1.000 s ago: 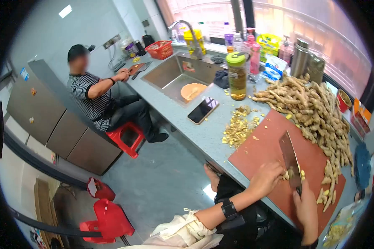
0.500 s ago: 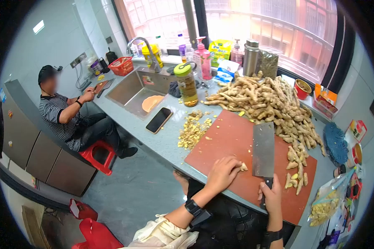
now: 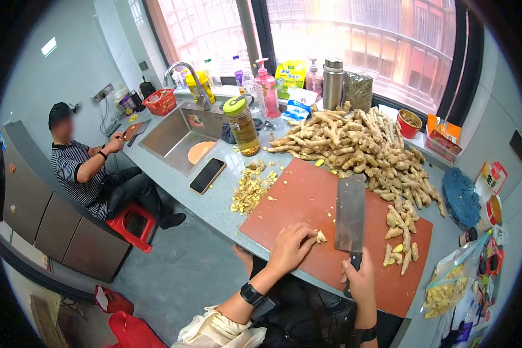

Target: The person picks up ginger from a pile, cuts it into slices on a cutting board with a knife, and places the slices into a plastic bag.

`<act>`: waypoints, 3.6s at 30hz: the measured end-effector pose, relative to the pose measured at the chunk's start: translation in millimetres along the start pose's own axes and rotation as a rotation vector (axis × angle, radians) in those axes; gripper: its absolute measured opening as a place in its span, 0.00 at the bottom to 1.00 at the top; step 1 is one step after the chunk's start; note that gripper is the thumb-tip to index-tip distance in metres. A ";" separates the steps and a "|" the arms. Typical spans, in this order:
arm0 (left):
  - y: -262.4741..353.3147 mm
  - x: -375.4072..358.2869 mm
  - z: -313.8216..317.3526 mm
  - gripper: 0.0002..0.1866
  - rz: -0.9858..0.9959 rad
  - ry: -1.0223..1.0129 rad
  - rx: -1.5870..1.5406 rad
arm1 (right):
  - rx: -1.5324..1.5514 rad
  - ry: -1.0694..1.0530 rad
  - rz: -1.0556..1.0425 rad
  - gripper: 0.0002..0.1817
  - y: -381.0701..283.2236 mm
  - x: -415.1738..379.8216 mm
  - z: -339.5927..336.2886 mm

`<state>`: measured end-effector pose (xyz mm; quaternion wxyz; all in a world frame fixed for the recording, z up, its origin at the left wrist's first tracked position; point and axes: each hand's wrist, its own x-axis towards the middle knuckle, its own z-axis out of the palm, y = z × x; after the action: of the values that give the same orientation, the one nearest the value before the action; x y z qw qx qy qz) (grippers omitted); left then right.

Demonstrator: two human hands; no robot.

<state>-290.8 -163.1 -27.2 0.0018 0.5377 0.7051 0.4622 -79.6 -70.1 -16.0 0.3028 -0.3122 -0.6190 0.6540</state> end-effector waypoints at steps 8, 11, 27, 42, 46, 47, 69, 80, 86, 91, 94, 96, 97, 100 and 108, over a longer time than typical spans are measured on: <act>0.4 -0.6 -1.3 0.08 -0.029 -0.039 0.013 | 0.009 0.009 0.011 0.20 -3.3 -2.6 -0.5; 1.7 -0.8 -2.5 0.08 -0.033 -0.054 0.011 | 0.019 0.010 -0.005 0.20 -0.9 -2.1 -0.5; -2.6 -3.4 0.3 0.09 -0.007 -0.017 0.024 | -0.016 -0.015 -0.010 0.21 1.1 -1.3 -3.3; -0.5 -3.1 -0.3 0.08 -0.003 0.023 0.024 | -0.001 -0.005 0.004 0.22 0.6 -1.9 -1.4; -1.0 -3.0 0.6 0.08 0.000 0.015 0.024 | 0.025 0.001 0.009 0.22 2.1 -1.0 -1.8; -1.4 -3.3 0.8 0.08 -0.005 0.021 0.029 | 0.025 -0.008 0.009 0.22 2.7 -0.8 -2.0; 1.8 -2.6 -1.7 0.09 -0.006 -0.013 -0.014 | 0.016 -0.006 -0.008 0.21 0.3 -1.7 -1.6; 1.5 -2.8 -2.5 0.32 -0.048 -0.076 0.103 | 0.020 -0.001 -0.010 0.21 -0.6 -2.1 -0.8; -4.6 -3.6 2.4 0.35 -0.023 -0.161 0.162 | 0.007 0.001 -0.002 0.22 2.6 -4.1 -2.4; -1.1 -5.7 2.3 0.34 -0.022 -0.164 0.194 | 0.015 -0.004 0.004 0.22 -0.5 -4.3 -0.3; -1.7 -6.5 2.3 0.33 -0.025 -0.161 0.204 | 0.030 -0.003 0.022 0.23 1.0 -5.0 -0.2; -2.8 -7.1 3.2 0.33 -0.020 -0.164 0.208 | 0.027 0.005 0.009 0.23 1.8 -5.6 1.5; -2.8 -8.1 4.3 0.32 -0.024 -0.159 0.223 | 0.022 0.011 -0.007 0.23 1.9 -6.1 1.2; -1.4 -10.2 4.5 0.32 -0.029 -0.163 0.238 | 0.018 0.016 0.018 0.23 2.4 -6.1 0.5; 2.7 -12.8 0.8 0.31 -0.026 -0.166 0.261 | 0.013 0.040 0.029 0.23 0.7 -12.8 3.7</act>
<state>-283.0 -172.3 -32.2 -0.0039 0.5607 0.7634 0.3207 -74.5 -82.5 -16.1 0.3075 -0.3320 -0.6042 0.6559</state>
